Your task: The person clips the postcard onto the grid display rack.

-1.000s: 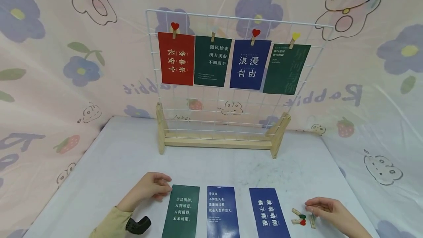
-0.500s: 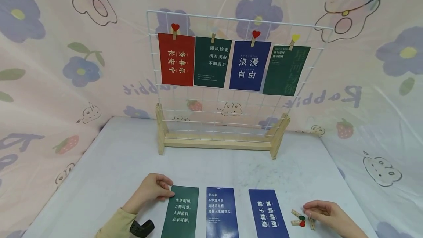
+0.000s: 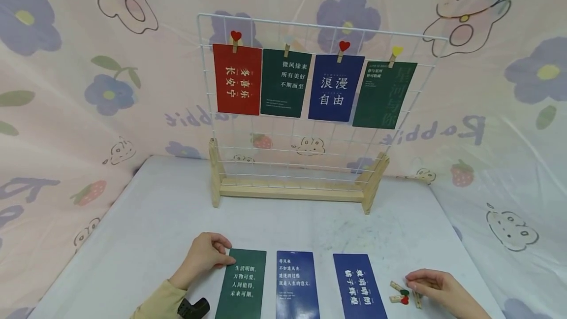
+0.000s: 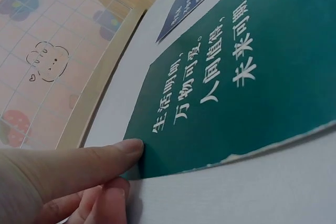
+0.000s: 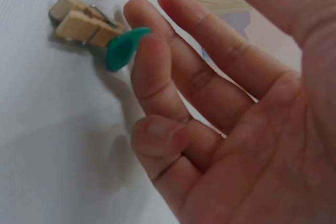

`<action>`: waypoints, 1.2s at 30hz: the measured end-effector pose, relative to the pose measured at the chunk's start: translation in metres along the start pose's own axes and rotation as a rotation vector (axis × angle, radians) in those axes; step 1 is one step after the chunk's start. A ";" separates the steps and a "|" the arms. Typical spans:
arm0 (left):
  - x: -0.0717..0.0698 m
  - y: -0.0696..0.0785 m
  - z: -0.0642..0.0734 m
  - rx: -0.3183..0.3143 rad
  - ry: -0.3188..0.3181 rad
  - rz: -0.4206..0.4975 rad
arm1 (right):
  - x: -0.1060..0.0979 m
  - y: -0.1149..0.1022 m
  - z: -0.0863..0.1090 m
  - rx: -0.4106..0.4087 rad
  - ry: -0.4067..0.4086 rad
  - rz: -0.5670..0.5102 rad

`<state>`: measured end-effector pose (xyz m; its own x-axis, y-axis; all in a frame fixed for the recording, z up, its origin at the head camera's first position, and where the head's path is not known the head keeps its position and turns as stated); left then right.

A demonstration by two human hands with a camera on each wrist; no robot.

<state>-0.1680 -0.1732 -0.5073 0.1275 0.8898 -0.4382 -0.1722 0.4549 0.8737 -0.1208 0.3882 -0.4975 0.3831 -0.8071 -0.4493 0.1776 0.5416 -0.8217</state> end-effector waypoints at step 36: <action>-0.008 0.004 -0.003 0.048 -0.109 0.113 | 0.003 -0.005 -0.004 -0.067 -0.033 0.111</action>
Point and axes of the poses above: each hand's wrist, its own z-axis away from the middle knuckle, its own x-axis out of the palm, y = z × x, the point moved 3 cm from there along -z, towards the middle knuckle, and after that the axes turned 6 degrees about -x, right-handed, at the moved point
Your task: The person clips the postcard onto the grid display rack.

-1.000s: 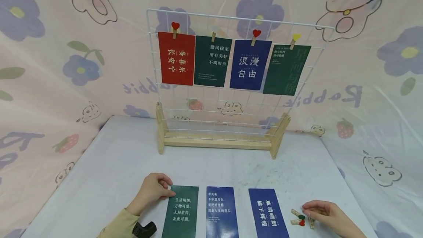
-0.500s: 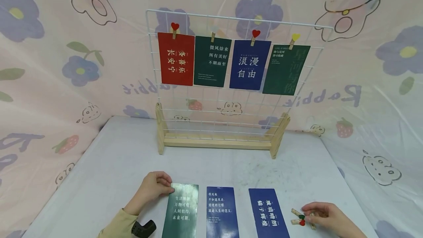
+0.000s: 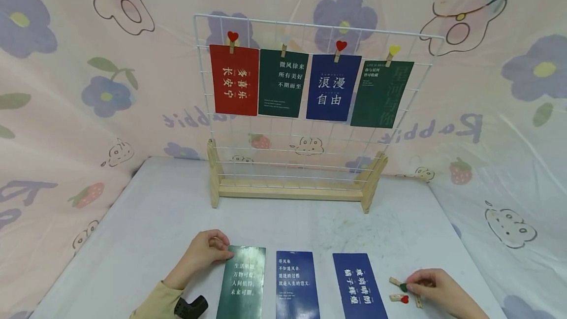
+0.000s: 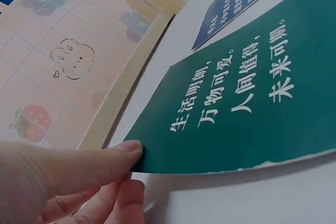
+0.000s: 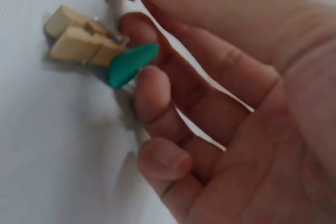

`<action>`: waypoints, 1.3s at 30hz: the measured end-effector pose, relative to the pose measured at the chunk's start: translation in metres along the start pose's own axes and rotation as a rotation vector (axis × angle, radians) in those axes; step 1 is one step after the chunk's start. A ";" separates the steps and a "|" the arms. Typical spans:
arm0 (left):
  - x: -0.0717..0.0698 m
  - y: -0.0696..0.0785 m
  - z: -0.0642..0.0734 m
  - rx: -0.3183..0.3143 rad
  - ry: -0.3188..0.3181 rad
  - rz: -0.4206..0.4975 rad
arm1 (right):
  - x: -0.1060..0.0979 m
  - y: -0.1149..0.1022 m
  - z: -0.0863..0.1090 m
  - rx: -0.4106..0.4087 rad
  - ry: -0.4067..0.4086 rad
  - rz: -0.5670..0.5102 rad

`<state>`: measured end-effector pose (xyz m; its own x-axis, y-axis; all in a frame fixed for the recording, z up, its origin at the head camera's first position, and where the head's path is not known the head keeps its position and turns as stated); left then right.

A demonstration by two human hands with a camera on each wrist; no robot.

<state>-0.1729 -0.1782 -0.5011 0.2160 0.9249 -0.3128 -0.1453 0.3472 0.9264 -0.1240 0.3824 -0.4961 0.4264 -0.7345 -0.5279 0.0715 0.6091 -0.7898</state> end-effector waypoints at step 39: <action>-0.001 0.008 -0.004 -0.117 -0.078 0.175 | -0.009 -0.062 -0.045 -0.283 0.182 0.012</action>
Point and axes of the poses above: each hand's wrist, its own z-axis away from the middle knuckle, its own x-axis out of the palm, y = z × x, the point moved 3 cm from there along -z, towards the middle knuckle, and after that the axes turned 6 degrees about -x, right-handed, at the moved point
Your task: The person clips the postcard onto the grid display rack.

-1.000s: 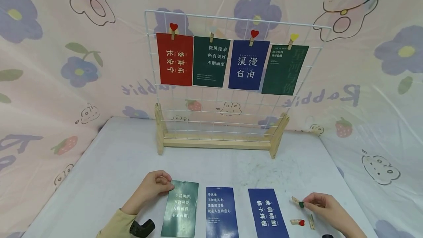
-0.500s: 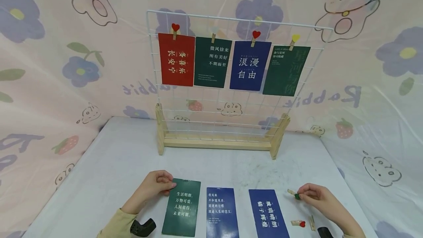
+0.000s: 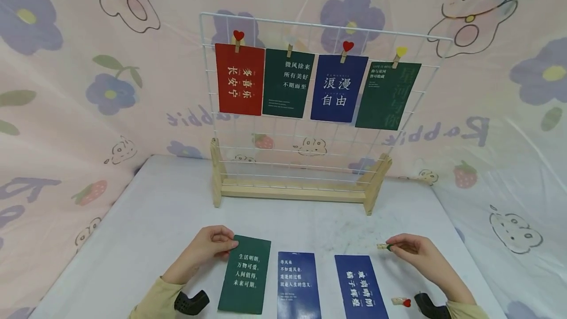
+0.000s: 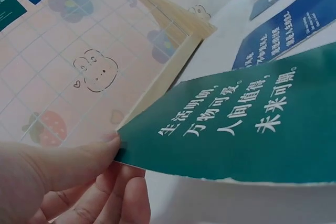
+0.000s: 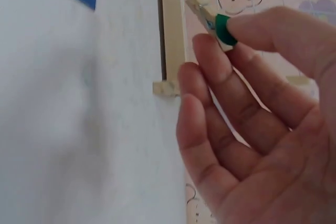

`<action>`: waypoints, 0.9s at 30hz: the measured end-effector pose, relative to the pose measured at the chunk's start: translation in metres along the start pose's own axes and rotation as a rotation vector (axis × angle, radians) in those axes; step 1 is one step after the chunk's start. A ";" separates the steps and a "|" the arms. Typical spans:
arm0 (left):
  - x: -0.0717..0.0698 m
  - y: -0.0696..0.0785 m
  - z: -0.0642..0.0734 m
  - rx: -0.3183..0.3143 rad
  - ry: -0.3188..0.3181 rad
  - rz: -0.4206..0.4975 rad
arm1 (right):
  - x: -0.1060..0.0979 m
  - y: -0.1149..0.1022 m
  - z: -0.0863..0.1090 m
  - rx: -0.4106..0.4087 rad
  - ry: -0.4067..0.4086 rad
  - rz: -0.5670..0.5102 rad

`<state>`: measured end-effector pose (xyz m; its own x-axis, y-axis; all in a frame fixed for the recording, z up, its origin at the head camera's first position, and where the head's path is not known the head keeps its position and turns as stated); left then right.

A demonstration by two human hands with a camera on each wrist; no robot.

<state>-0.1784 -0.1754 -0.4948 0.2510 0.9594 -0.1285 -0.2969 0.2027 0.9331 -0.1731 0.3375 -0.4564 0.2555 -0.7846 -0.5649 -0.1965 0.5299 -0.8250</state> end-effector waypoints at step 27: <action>-0.003 0.028 -0.002 0.023 0.137 0.192 | 0.005 -0.053 -0.042 -0.122 0.028 0.065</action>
Point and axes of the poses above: each hand's wrist, its own z-axis away from the middle knuckle, its own x-axis out of the palm, y = z × x, the point moved 3 cm from there along -z, towards the middle knuckle, and after that the axes turned 6 degrees about -x, right-handed, at the moved point
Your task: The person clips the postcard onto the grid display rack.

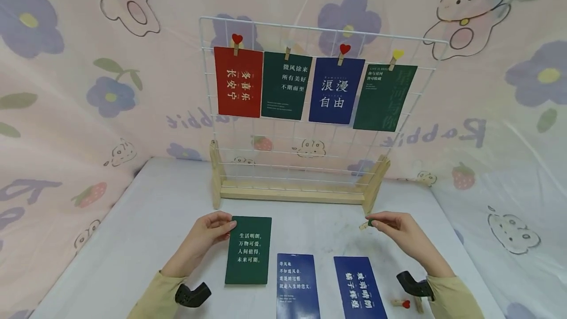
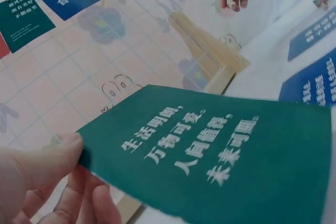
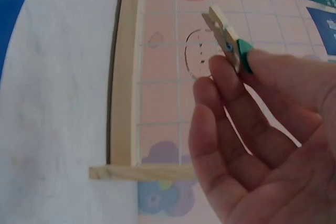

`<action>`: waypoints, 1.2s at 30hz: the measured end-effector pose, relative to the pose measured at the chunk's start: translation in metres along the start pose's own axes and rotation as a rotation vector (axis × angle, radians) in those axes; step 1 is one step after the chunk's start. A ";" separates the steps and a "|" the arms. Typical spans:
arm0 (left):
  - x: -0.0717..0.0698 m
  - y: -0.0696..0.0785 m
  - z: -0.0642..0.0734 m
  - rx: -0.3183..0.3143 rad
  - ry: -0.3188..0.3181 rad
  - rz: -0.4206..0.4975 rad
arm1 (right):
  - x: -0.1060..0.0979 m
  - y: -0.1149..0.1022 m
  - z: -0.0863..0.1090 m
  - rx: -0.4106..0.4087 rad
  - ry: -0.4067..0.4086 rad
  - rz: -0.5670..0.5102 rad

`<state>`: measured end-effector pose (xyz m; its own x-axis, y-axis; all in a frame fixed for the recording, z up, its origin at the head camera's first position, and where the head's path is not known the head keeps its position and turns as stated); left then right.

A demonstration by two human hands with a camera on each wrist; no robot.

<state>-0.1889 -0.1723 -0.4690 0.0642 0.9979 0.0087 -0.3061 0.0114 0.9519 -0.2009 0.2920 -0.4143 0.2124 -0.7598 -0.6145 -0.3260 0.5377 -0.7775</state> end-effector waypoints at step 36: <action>-0.009 0.058 -0.016 0.106 0.067 0.021 | 0.047 -0.092 -0.105 -0.253 -0.086 -0.076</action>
<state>-0.2219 -0.1791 -0.4186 -0.0059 0.9999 0.0114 -0.2044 -0.0123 0.9788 -0.2572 0.1685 -0.3572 0.3190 -0.7550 -0.5729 -0.5231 0.3637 -0.7707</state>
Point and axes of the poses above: each hand's wrist, its own z-axis away from the middle knuckle, its own x-axis out of the palm, y = z × x, the point moved 3 cm from there along -z, towards the middle knuckle, and after that the axes turned 6 degrees about -x, right-handed, at the moved point
